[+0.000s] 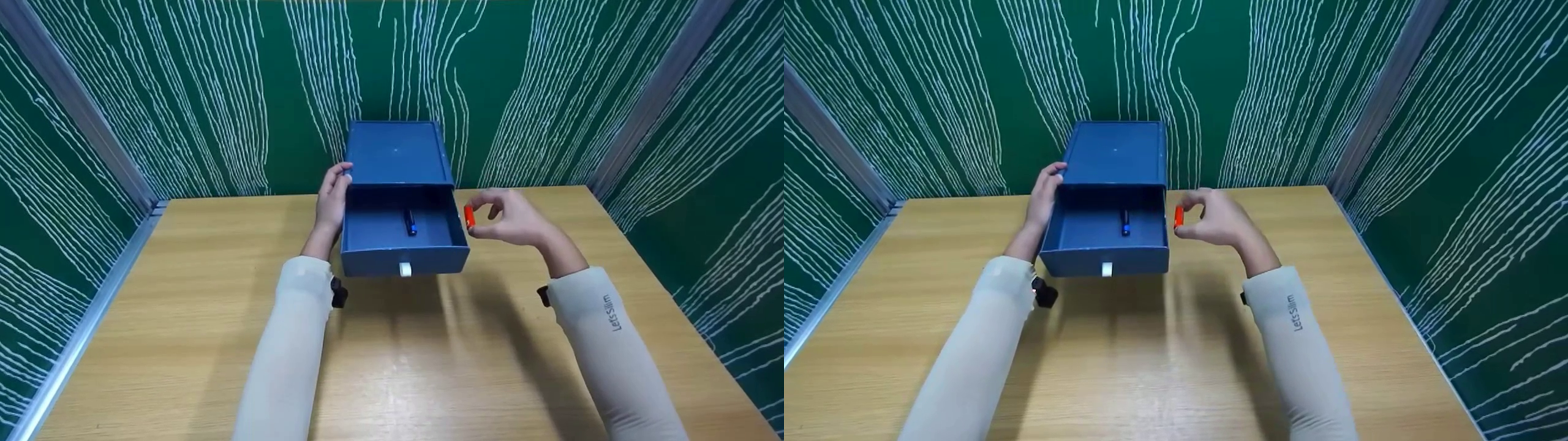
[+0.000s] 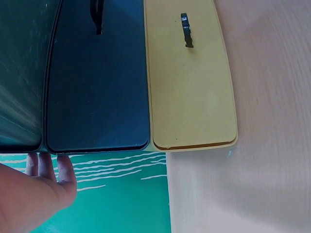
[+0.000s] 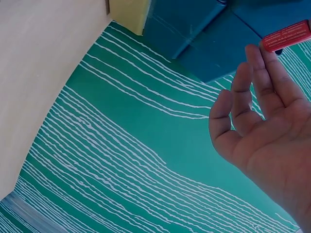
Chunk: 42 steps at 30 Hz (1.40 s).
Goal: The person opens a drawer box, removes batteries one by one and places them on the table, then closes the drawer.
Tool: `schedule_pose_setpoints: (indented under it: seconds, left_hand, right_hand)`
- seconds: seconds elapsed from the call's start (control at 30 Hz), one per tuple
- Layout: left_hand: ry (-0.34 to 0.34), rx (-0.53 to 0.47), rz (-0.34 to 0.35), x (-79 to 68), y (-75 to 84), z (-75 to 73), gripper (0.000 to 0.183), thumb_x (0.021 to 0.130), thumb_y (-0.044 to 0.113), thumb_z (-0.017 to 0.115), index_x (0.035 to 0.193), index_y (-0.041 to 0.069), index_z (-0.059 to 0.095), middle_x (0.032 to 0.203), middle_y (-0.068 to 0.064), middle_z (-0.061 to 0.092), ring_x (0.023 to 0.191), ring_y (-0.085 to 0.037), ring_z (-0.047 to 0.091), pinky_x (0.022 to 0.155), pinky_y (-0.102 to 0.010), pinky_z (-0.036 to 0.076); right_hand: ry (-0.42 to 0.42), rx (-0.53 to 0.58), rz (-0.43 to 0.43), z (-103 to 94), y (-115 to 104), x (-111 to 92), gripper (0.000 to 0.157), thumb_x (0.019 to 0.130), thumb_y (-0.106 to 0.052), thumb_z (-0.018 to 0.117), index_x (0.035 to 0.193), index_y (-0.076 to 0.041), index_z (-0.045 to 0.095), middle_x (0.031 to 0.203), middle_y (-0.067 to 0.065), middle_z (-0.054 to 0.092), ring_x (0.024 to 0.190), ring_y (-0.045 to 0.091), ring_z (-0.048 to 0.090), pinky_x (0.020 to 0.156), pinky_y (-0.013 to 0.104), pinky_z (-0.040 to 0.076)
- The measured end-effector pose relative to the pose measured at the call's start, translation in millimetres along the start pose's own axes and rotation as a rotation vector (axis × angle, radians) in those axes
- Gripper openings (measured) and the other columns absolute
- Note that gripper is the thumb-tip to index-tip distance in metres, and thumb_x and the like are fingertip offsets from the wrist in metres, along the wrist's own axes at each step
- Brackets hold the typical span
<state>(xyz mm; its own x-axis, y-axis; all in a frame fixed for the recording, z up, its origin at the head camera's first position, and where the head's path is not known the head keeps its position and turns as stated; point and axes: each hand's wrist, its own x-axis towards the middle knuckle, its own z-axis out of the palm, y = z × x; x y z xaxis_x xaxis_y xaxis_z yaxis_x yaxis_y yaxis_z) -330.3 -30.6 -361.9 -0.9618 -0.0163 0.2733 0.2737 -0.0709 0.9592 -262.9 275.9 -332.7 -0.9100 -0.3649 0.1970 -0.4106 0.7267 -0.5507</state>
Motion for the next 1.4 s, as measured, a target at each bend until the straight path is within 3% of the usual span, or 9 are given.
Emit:
schedule_pose_setpoints:
  seconds: [0.3,0.6,1.0,1.13,1.4]
  left_hand:
    - [-0.006,-0.003,0.0,-8.0,13.2,2.3,0.032,0.091,0.011,0.035,0.12,0.001,0.045,0.128,-0.009,0.041,0.112,-0.016,0.037,0.097,-0.03,0.027]
    - [-0.003,0.001,-0.008,-8.1,12.4,1.9,0.032,0.091,0.012,0.036,0.12,0.003,0.045,0.13,-0.008,0.041,0.116,-0.016,0.036,0.099,-0.031,0.026]
    - [-0.006,0.002,-0.015,-8.1,14.4,1.7,0.032,0.091,0.013,0.036,0.12,0.004,0.046,0.13,-0.007,0.041,0.116,-0.016,0.036,0.1,-0.032,0.025]
    - [-0.007,-0.006,-0.018,-7.5,14.7,1.9,0.032,0.091,0.013,0.036,0.12,0.004,0.046,0.129,-0.007,0.041,0.115,-0.016,0.037,0.099,-0.032,0.026]
    - [-0.012,-0.016,-0.005,-1.4,3.3,-0.8,0.03,0.091,0.014,0.037,0.118,0.007,0.048,0.129,-0.005,0.042,0.117,-0.015,0.036,0.101,-0.031,0.025]
  right_hand:
    - [-0.01,-0.027,0.046,7.1,9.2,-2.5,0.03,0.069,-0.028,0.069,0.097,-0.021,0.061,0.098,-0.005,0.06,0.085,0.015,0.049,0.07,0.033,0.042]
    - [-0.015,-0.024,0.018,15.0,17.6,-5.6,0.031,0.07,-0.028,0.068,0.098,-0.016,0.062,0.098,-0.001,0.061,0.088,0.016,0.051,0.072,0.035,0.042]
    - [-0.022,0.011,0.089,26.5,30.0,-7.8,0.034,0.069,-0.028,0.069,0.1,-0.019,0.061,0.101,-0.003,0.057,0.088,0.024,0.049,0.07,0.034,0.042]
    - [-0.018,0.014,0.084,29.2,31.5,-8.4,0.035,0.069,-0.031,0.07,0.1,-0.02,0.061,0.101,-0.003,0.056,0.087,0.021,0.048,0.07,0.033,0.041]
    - [-0.024,0.029,0.058,35.3,32.2,-9.7,0.043,0.066,-0.039,0.071,0.101,-0.016,0.061,0.102,0.0,0.059,0.086,0.019,0.05,0.07,0.033,0.042]
